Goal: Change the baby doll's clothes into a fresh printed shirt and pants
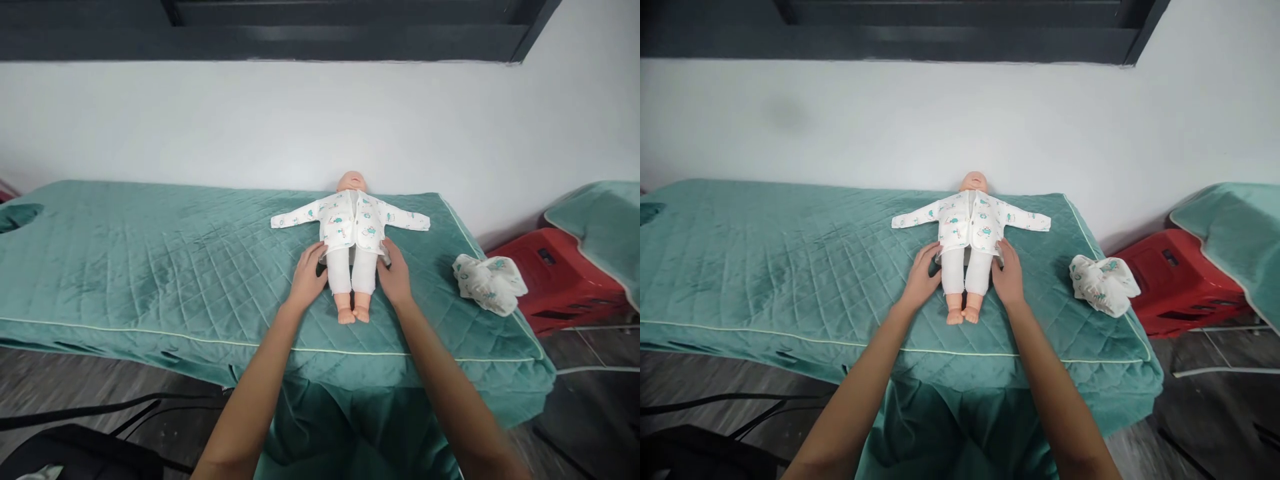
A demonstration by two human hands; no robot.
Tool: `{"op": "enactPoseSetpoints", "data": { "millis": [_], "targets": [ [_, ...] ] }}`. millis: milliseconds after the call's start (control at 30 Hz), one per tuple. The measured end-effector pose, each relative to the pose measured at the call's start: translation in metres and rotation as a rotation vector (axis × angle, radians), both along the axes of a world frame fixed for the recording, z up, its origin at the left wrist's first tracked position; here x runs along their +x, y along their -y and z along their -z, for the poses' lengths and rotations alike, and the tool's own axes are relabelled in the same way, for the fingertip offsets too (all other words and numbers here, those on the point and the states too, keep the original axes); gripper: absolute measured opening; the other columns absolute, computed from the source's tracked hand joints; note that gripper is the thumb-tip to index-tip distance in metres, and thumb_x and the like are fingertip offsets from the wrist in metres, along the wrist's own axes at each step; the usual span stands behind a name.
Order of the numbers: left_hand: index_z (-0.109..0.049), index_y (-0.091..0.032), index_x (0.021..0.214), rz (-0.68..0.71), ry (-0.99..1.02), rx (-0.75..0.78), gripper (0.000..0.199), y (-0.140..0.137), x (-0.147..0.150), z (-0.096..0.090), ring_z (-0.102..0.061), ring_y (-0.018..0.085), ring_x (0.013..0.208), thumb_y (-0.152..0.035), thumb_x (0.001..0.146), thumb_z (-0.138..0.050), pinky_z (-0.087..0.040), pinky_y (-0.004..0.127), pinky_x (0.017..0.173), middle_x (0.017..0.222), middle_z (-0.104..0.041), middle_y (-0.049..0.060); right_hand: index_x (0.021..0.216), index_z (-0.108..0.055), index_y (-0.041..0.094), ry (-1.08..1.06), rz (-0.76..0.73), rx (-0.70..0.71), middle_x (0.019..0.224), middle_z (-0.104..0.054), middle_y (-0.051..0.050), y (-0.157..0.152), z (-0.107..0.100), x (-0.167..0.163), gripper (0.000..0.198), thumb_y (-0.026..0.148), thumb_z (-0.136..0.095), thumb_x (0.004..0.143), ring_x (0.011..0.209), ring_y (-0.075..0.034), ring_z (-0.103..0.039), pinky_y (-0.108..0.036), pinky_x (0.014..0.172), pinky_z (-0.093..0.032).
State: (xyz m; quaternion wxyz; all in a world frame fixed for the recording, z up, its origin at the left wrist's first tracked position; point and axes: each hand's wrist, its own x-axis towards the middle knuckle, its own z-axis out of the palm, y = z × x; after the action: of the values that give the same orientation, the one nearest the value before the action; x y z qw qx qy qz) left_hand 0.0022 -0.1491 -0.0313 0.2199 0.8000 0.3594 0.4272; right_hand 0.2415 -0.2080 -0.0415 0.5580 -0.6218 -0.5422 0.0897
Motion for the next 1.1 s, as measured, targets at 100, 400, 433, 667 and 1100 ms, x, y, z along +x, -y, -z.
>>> {"op": "enactPoseSetpoints", "data": {
  "millis": [100,400,433,667,1100],
  "targets": [
    [-0.051,-0.022,0.138,-0.007,-0.040,0.023,0.053,-0.002,0.001,0.002,-0.048,0.024,0.137,-0.013,0.086,-0.058,-0.037,0.045,0.119,0.145,-0.052,0.012,0.135,-0.058,0.018,0.015,0.081,-0.050,0.147,-0.055,-0.014,-0.002,-0.001,0.001,0.046,0.029,-0.052,0.091,0.138,-0.026,-0.049,-0.051,0.120,-0.034],
    [-0.051,-0.021,0.138,-0.046,-0.051,0.095,0.044,-0.002,0.003,0.005,-0.051,0.023,0.133,-0.018,0.094,-0.052,-0.040,0.046,0.116,0.141,-0.056,0.012,0.134,-0.058,0.016,-0.016,0.116,-0.034,0.143,-0.059,-0.015,0.001,-0.004,0.000,0.045,0.029,-0.050,0.092,0.133,-0.026,-0.054,-0.051,0.116,-0.040],
    [-0.052,-0.021,0.136,-0.059,-0.013,0.097,0.040,-0.003,0.004,0.004,-0.052,0.023,0.131,-0.020,0.096,-0.051,-0.041,0.046,0.115,0.138,-0.057,0.012,0.134,-0.058,0.017,-0.002,0.118,-0.015,0.142,-0.060,-0.014,0.001,-0.005,0.000,0.044,0.028,-0.051,0.092,0.132,-0.026,-0.055,-0.051,0.115,-0.040],
    [-0.060,-0.022,0.127,-0.081,0.155,-0.016,0.038,-0.022,0.032,-0.003,-0.053,0.024,0.119,-0.026,0.090,-0.060,-0.049,0.040,0.101,0.126,-0.055,0.011,0.115,-0.067,0.021,0.307,0.063,0.171,0.119,-0.068,-0.010,-0.015,-0.015,-0.002,0.026,0.019,-0.050,0.095,0.115,-0.025,-0.060,-0.046,0.103,-0.047],
    [-0.058,-0.026,0.130,-0.020,0.088,0.027,0.046,-0.022,0.043,-0.009,-0.043,0.027,0.134,-0.020,0.085,-0.065,-0.034,0.047,0.118,0.138,-0.046,0.010,0.116,-0.071,0.027,0.375,-0.034,0.262,0.140,-0.059,-0.009,-0.037,-0.024,-0.001,0.029,0.021,-0.050,0.097,0.130,-0.028,-0.053,-0.052,0.107,-0.045]
  ]
}}
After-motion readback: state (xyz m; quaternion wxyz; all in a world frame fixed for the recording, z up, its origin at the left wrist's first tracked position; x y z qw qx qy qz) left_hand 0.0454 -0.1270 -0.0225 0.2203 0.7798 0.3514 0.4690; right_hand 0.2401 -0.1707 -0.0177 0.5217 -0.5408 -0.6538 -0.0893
